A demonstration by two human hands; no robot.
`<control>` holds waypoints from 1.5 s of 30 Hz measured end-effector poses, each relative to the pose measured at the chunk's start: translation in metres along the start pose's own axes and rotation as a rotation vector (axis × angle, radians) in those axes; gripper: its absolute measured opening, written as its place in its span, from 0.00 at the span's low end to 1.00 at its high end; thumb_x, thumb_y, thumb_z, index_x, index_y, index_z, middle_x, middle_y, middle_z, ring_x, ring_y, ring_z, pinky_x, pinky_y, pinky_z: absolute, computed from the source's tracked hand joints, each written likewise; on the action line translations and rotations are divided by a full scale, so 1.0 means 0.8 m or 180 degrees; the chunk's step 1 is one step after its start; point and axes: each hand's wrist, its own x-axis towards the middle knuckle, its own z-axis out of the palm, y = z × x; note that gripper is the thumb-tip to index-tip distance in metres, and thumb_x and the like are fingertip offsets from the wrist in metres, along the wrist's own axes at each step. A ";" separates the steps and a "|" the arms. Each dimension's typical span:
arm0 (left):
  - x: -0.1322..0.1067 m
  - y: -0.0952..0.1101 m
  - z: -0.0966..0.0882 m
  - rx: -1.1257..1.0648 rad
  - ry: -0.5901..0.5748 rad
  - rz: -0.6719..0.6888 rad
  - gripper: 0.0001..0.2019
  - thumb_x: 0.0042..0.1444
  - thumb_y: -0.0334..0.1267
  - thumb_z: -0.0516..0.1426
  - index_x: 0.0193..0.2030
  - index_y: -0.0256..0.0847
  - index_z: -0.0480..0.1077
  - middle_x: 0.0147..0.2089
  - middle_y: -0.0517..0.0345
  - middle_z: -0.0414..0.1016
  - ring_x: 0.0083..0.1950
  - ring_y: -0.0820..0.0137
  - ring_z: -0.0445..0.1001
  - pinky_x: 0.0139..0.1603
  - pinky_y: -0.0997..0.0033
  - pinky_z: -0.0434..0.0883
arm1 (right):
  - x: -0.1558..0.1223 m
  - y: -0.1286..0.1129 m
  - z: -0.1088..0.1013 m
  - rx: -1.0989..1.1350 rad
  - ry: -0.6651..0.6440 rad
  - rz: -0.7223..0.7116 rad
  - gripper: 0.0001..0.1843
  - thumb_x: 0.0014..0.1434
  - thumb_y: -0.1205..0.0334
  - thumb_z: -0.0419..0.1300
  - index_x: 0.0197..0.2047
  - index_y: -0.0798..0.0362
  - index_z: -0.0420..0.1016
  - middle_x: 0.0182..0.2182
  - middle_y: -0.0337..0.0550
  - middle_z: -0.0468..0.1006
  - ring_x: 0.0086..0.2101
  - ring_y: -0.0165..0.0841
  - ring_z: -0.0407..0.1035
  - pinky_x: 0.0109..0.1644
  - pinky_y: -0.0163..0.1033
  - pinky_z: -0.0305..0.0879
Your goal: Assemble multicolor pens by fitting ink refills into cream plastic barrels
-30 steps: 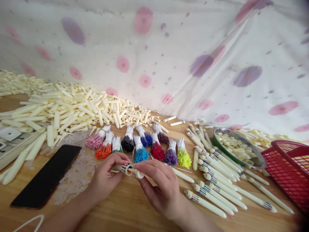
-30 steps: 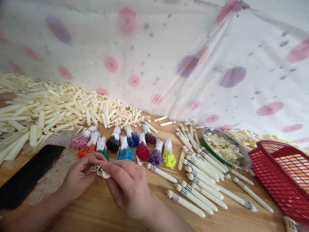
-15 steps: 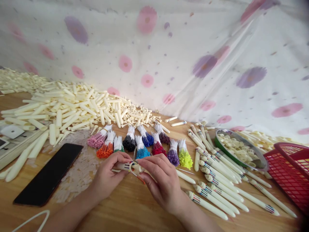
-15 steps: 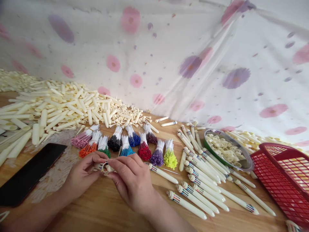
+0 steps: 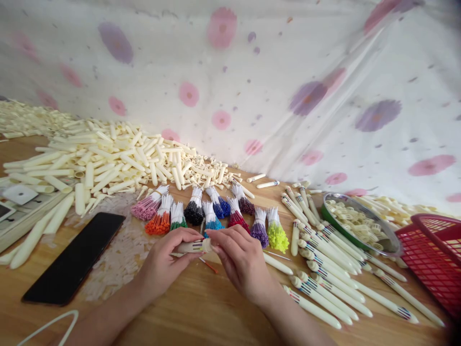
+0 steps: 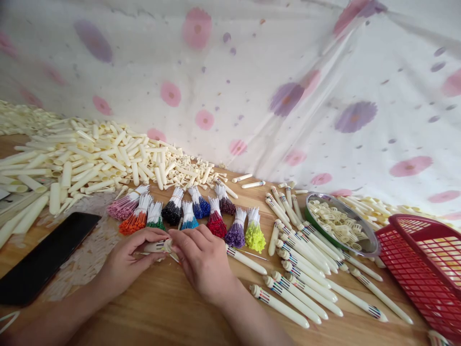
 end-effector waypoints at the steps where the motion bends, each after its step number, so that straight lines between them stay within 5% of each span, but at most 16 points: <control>1: 0.000 0.000 -0.001 0.0103 -0.0047 0.0012 0.08 0.50 0.32 0.59 0.38 0.43 0.72 0.40 0.55 0.76 0.41 0.67 0.75 0.40 0.71 0.73 | 0.000 0.003 0.001 -0.0066 0.0006 0.0057 0.09 0.63 0.65 0.50 0.42 0.56 0.69 0.34 0.46 0.77 0.32 0.32 0.67 0.36 0.36 0.65; 8: -0.004 0.001 0.000 0.0509 -0.0368 -0.0002 0.09 0.52 0.36 0.58 0.41 0.44 0.72 0.36 0.57 0.79 0.35 0.68 0.77 0.33 0.75 0.74 | -0.002 0.017 0.013 -0.0195 -0.0333 0.0295 0.15 0.64 0.64 0.44 0.26 0.53 0.61 0.20 0.38 0.65 0.21 0.27 0.58 0.25 0.32 0.52; 11: -0.005 -0.001 0.004 0.0655 -0.0213 0.0073 0.07 0.53 0.36 0.57 0.40 0.43 0.71 0.37 0.56 0.79 0.36 0.68 0.78 0.31 0.75 0.74 | -0.005 0.017 0.023 0.0143 -0.0455 0.0664 0.15 0.64 0.63 0.42 0.25 0.51 0.57 0.18 0.35 0.61 0.18 0.26 0.55 0.23 0.31 0.50; 20: -0.006 -0.005 0.012 0.1903 0.0267 0.1137 0.11 0.54 0.26 0.51 0.40 0.40 0.72 0.35 0.52 0.80 0.36 0.63 0.77 0.39 0.65 0.73 | -0.013 0.012 0.058 0.1049 -0.0578 0.1878 0.18 0.64 0.56 0.39 0.23 0.50 0.53 0.15 0.33 0.57 0.17 0.26 0.51 0.22 0.32 0.47; 25: 0.001 0.002 0.012 0.1818 0.0025 0.0681 0.13 0.55 0.37 0.55 0.47 0.41 0.70 0.43 0.49 0.78 0.42 0.60 0.76 0.42 0.63 0.72 | -0.009 0.027 0.057 0.1737 -0.0269 0.2063 0.19 0.64 0.52 0.39 0.25 0.50 0.53 0.16 0.32 0.58 0.18 0.25 0.53 0.22 0.31 0.50; 28: 0.007 0.002 -0.002 0.1350 -0.0238 -0.0033 0.18 0.55 0.45 0.53 0.51 0.42 0.66 0.44 0.51 0.78 0.40 0.62 0.77 0.37 0.68 0.72 | -0.006 0.040 0.045 0.1644 -0.0131 0.1925 0.18 0.64 0.51 0.40 0.25 0.50 0.53 0.18 0.32 0.59 0.19 0.25 0.54 0.23 0.31 0.51; 32: 0.010 -0.003 -0.016 0.1005 -0.0768 -0.0713 0.19 0.61 0.44 0.43 0.25 0.42 0.68 0.20 0.62 0.71 0.22 0.70 0.71 0.24 0.74 0.66 | -0.008 0.054 0.034 0.1434 -0.0049 0.1810 0.19 0.64 0.51 0.40 0.24 0.50 0.54 0.18 0.33 0.59 0.20 0.26 0.54 0.24 0.32 0.53; 38: 0.006 0.002 -0.004 0.1311 -0.0720 -0.0313 0.10 0.59 0.41 0.47 0.32 0.44 0.66 0.23 0.64 0.70 0.24 0.70 0.70 0.25 0.75 0.64 | -0.009 0.061 0.036 0.1962 -0.0215 0.2189 0.19 0.63 0.50 0.42 0.24 0.50 0.53 0.15 0.30 0.57 0.17 0.25 0.52 0.20 0.31 0.50; 45: 0.001 -0.003 0.001 0.1769 -0.0152 0.0588 0.06 0.56 0.38 0.51 0.31 0.42 0.66 0.31 0.56 0.71 0.33 0.65 0.71 0.33 0.69 0.66 | -0.003 0.059 0.028 0.2427 -0.0474 0.2538 0.19 0.62 0.50 0.46 0.22 0.50 0.53 0.11 0.28 0.55 0.13 0.24 0.49 0.18 0.31 0.46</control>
